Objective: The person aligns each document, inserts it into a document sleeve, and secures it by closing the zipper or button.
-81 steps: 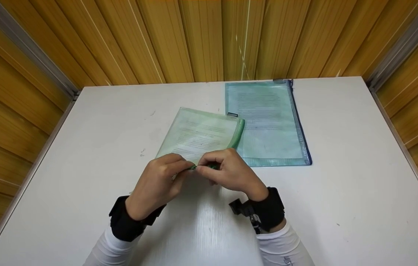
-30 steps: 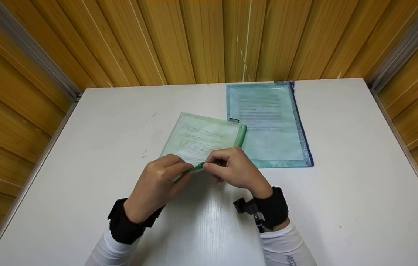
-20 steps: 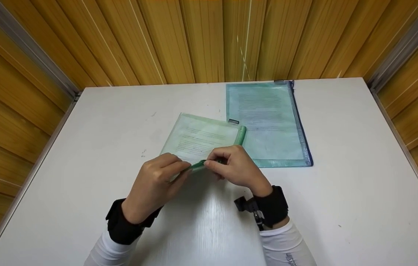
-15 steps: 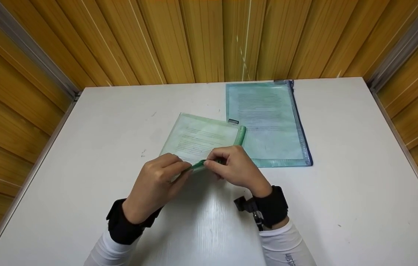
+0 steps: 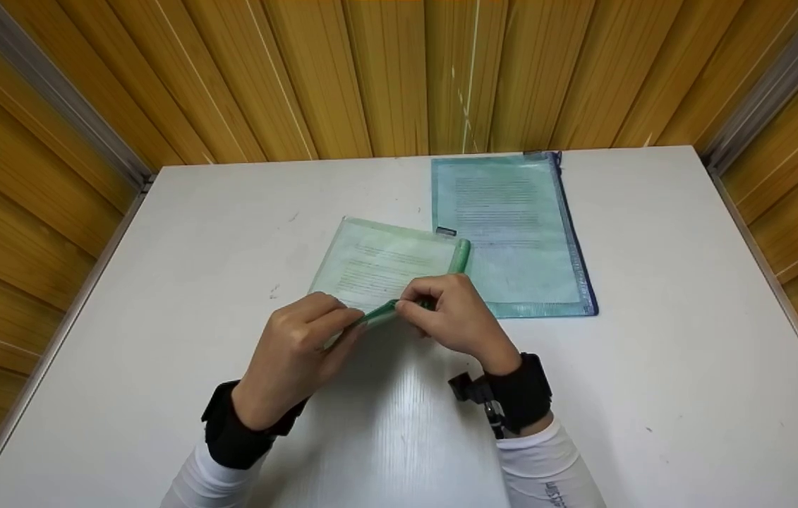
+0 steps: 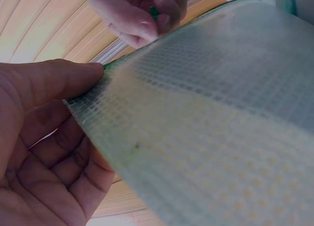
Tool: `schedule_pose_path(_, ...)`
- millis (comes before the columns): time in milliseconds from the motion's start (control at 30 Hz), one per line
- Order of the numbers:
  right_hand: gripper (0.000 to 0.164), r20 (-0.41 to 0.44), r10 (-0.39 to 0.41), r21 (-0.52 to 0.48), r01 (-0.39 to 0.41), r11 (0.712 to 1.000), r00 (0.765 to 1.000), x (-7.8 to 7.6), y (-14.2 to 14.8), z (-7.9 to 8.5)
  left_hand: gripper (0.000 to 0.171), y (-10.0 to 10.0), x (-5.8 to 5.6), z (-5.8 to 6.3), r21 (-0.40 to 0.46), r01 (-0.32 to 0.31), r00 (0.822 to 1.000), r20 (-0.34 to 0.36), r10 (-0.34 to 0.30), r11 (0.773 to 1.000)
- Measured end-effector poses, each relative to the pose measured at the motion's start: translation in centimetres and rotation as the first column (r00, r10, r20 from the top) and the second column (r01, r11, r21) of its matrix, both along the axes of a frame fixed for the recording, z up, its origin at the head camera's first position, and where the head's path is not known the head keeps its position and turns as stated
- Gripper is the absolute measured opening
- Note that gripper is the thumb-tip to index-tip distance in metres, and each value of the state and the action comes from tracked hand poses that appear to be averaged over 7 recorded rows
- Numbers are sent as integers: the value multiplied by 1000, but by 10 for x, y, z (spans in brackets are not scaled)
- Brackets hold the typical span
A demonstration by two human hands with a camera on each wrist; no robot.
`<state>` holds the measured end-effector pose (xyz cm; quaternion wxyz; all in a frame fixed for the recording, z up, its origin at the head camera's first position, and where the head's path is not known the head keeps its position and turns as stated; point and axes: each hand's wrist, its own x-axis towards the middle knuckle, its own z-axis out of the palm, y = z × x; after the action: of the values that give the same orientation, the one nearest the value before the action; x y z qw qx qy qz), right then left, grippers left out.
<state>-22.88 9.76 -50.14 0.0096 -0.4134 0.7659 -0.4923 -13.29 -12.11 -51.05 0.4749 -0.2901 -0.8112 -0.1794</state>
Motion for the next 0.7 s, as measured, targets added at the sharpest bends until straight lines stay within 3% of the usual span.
schedule_pose_path(133,14,5,-47,28,46,999,999,0,0,1,19,0,2,1,0,-3,1000,11,3,1000)
schedule_pose_path(533,14,18,-12,21,11,1000,1000,-2,3,2,18,0,3,2,4,2,1000,-8,-2,1000)
schedule_pose_path(700,14,19,-56,53,55,997,998,-5,2,0,19,0,3,3,-8,-4,1000,-23,4,1000)
